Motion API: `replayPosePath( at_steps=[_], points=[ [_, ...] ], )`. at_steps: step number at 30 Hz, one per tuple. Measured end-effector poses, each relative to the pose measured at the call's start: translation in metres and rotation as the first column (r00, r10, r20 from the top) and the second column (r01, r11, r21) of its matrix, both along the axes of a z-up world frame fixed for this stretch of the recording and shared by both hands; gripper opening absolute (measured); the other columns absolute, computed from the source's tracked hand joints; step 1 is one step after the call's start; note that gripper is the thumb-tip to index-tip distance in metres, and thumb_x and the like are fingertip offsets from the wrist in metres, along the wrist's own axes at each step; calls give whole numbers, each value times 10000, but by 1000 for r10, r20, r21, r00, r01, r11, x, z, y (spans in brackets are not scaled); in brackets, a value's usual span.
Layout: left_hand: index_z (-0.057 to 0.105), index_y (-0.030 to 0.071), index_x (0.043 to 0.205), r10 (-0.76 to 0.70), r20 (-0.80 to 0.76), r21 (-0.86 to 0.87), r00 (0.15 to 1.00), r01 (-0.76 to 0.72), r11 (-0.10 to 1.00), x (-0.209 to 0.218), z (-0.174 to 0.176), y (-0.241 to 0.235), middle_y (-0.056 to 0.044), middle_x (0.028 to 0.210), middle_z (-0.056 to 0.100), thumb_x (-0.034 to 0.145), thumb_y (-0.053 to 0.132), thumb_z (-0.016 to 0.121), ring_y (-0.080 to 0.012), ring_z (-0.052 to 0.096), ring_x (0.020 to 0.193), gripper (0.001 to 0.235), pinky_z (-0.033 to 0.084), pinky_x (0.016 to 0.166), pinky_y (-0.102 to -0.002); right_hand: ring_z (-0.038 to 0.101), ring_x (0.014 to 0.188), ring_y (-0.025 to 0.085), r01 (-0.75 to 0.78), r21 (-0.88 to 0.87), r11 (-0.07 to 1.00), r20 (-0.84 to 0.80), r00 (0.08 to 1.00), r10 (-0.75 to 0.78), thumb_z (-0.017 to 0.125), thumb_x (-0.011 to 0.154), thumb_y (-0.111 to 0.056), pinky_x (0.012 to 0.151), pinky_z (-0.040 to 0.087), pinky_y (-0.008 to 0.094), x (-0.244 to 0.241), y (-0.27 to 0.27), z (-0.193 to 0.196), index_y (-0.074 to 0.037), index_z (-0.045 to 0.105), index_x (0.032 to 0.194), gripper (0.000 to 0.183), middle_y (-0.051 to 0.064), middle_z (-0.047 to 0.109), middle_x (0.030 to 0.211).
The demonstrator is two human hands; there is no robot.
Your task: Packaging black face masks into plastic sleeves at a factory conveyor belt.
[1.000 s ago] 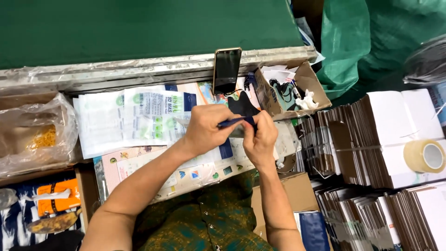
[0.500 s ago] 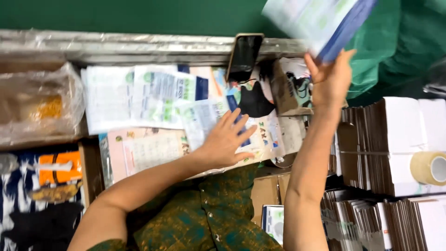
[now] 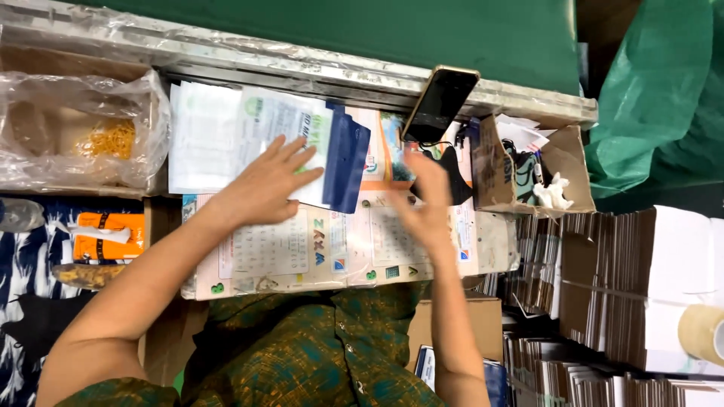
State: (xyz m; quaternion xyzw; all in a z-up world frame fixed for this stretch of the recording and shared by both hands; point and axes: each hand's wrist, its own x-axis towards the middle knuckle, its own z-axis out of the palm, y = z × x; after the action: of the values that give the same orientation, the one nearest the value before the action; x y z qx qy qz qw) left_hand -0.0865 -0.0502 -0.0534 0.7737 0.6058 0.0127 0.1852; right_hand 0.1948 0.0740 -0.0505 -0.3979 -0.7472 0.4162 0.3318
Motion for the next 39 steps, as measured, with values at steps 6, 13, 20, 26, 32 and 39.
replayPosePath(
  at_steps=[6,13,20,26,32,39],
  points=[
    [579,76,1395,46,198,190,979,-84,978,-17,6,-2,-218,1557,386,683,160,758,-380,237,1508,739,148,1246,-551,260,1483,503,-430,298,852,398,868,298,868,751,-461,1197,248,546,-74,-30,-40,-57,498,1490,920,324,292,1593],
    [582,85,1395,53,374,248,926,-155,956,-36,24,8,-280,1547,361,664,163,838,-441,215,1488,779,160,1199,-576,202,1576,475,-559,212,802,397,799,452,848,806,-438,1264,256,520,-85,-7,-49,-97,473,1545,896,312,209,1681],
    [642,128,1357,279,310,689,909,-417,593,-103,20,80,-211,1588,399,840,440,878,-438,262,1561,648,134,1298,-672,140,1561,469,-545,240,803,393,811,434,891,714,-471,1243,180,530,-86,-13,-33,-96,472,1533,993,330,136,1670],
    [380,80,1601,853,155,526,499,-772,356,-233,40,143,-368,1588,231,594,497,841,-569,129,1467,1183,106,1068,-833,316,1524,422,-414,415,810,280,905,319,897,735,-353,1218,284,515,-70,-11,-14,-85,545,1468,857,240,349,1627],
    [549,9,1453,885,-131,734,448,-556,390,-356,-116,218,-421,1324,556,785,261,779,-629,539,1142,750,469,695,-768,637,1308,304,-209,473,856,114,978,176,863,815,-139,1128,484,402,-38,-3,-4,-82,715,1270,482,92,681,1388],
    [669,-20,1088,400,482,528,779,-623,577,-135,34,118,-273,1018,720,925,147,684,-441,667,974,234,538,884,-496,629,1303,267,-113,269,957,-107,983,147,775,874,-183,1128,491,378,-51,19,36,-55,589,1432,602,147,633,1461]
  ],
)
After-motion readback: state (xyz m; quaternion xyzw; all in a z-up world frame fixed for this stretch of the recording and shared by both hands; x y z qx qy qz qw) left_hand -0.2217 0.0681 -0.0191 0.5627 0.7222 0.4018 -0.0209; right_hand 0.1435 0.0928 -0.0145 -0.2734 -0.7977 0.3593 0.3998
